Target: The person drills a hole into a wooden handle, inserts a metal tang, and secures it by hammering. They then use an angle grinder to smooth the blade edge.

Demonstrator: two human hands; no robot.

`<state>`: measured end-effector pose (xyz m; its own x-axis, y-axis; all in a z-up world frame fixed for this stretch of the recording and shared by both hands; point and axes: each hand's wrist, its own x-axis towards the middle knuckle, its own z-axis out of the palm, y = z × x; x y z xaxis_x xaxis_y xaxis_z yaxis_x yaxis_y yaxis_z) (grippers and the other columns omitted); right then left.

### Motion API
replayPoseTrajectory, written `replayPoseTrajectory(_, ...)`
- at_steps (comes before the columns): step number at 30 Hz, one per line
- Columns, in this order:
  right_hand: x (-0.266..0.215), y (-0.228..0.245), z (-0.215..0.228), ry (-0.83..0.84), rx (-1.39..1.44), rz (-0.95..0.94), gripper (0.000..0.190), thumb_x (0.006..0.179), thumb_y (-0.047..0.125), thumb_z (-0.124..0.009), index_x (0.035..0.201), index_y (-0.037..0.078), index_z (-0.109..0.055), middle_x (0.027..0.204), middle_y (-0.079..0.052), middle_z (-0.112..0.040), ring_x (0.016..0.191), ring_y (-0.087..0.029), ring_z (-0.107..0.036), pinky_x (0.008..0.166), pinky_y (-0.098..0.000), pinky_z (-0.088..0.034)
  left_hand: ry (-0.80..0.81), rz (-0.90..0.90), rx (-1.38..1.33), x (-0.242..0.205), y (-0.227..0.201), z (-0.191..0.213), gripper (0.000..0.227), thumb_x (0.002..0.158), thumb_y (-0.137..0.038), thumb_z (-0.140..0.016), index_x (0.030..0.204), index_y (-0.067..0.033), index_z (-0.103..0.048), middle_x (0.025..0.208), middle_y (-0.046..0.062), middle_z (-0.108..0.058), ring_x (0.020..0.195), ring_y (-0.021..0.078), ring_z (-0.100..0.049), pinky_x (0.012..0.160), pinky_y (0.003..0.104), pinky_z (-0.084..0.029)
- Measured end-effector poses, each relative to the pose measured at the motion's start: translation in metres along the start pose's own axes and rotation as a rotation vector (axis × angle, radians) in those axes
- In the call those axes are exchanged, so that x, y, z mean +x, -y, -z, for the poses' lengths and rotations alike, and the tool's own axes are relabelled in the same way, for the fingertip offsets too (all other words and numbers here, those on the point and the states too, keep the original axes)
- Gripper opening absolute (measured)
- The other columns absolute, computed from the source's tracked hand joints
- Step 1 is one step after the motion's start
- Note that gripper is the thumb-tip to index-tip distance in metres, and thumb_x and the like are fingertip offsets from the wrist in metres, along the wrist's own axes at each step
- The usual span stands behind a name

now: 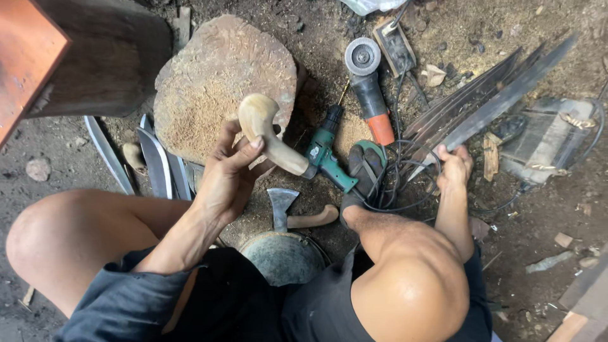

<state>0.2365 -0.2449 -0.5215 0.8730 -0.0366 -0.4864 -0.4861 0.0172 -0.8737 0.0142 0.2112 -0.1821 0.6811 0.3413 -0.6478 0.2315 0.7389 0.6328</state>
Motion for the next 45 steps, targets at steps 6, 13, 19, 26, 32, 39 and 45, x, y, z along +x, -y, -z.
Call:
replayPoseTrajectory(6, -0.032, 0.121, -0.04, -0.027, -0.068, 0.385, 0.043, 0.093, -0.014, -0.067, 0.132, 0.001, -0.061, 0.119, -0.007, -0.069, 0.108, -0.018, -0.068, 0.1, -0.0357, -0.057, 0.048, -0.012, -0.058, -0.005, -0.002, -0.005, 0.055, 0.093, -0.006, -0.066, 0.142, -0.0152, -0.043, 0.119, 0.006, -0.065, 0.115, 0.0203, -0.063, 0.098, 0.047, -0.057)
replayPoseTrajectory(13, -0.122, 0.311, -0.095, 0.491, 0.272, 0.324, 0.025, 0.102, -0.013, -0.067, 0.122, 0.001, -0.061, 0.107, -0.007, -0.064, 0.097, -0.02, -0.065, 0.092, -0.0357, -0.055, 0.069, -0.081, -0.16, -0.01, -0.002, -0.004, 0.072, 0.087, 0.004, -0.066, 0.146, -0.0238, -0.035, 0.129, 0.008, -0.056, 0.116, 0.0268, -0.063, 0.092, 0.049, -0.058)
replayPoseTrajectory(19, -0.198, 0.363, -0.165, 0.681, 0.244, 0.129, 0.007, 0.103, 0.009, -0.065, 0.109, 0.008, -0.068, 0.094, -0.006, -0.071, 0.088, -0.022, -0.071, 0.083, -0.0419, -0.06, 0.293, -0.185, -0.344, -0.029, -0.007, -0.006, 0.063, 0.087, 0.01, -0.066, 0.135, -0.0227, -0.042, 0.134, 0.007, -0.053, 0.123, 0.0273, -0.06, 0.103, 0.053, -0.057)
replayPoseTrajectory(26, -0.257, 0.363, -0.214, 0.576, 0.167, 0.213, 0.012, 0.095, 0.003, -0.073, 0.106, 0.008, -0.07, 0.096, -0.006, -0.074, 0.087, -0.02, -0.073, 0.082, -0.0415, -0.061, 0.36, -0.175, -0.403, -0.047, -0.009, 0.011, 0.046, 0.088, 0.001, -0.069, 0.125, -0.0177, -0.048, 0.122, 0.004, -0.056, 0.121, 0.025, -0.063, 0.101, 0.049, -0.059)
replayPoseTrajectory(32, -0.285, 0.365, -0.234, 0.603, 0.272, 0.298, 0.013, 0.095, 0.004, -0.072, 0.106, 0.009, -0.071, 0.096, -0.003, -0.074, 0.087, -0.017, -0.071, 0.081, -0.0375, -0.06, 0.378, -0.051, -0.463, -0.052, -0.005, 0.015, 0.029, 0.091, -0.033, -0.069, 0.109, -0.0155, -0.054, 0.11, 0.012, -0.069, 0.097, 0.0295, -0.074, 0.087, 0.044, -0.062)
replayPoseTrajectory(39, -0.291, 0.337, -0.245, 0.764, 0.439, 0.211, 0.007, 0.101, 0.011, -0.069, 0.107, 0.01, -0.072, 0.098, -0.003, -0.072, 0.091, -0.016, -0.069, 0.087, -0.035, -0.057, 0.456, 0.137, -0.404, -0.056, 0.019, 0.013, 0.077, 0.095, -0.076, -0.041, 0.115, -0.0041, -0.061, 0.096, 0.014, -0.072, 0.08, 0.0187, -0.069, 0.07, 0.03, -0.057)
replayPoseTrajectory(45, -0.291, 0.324, -0.264, 0.784, 0.531, 0.121, 0.006, 0.102, 0.01, -0.068, 0.107, 0.012, -0.07, 0.103, -0.003, -0.074, 0.099, -0.018, -0.071, 0.094, -0.0389, -0.056, 0.629, 0.123, -0.433, -0.072, 0.017, -0.003, 0.084, 0.091, -0.076, -0.04, 0.131, -0.0037, -0.055, 0.105, 0.014, -0.07, 0.082, 0.0156, -0.064, 0.07, 0.028, -0.053)
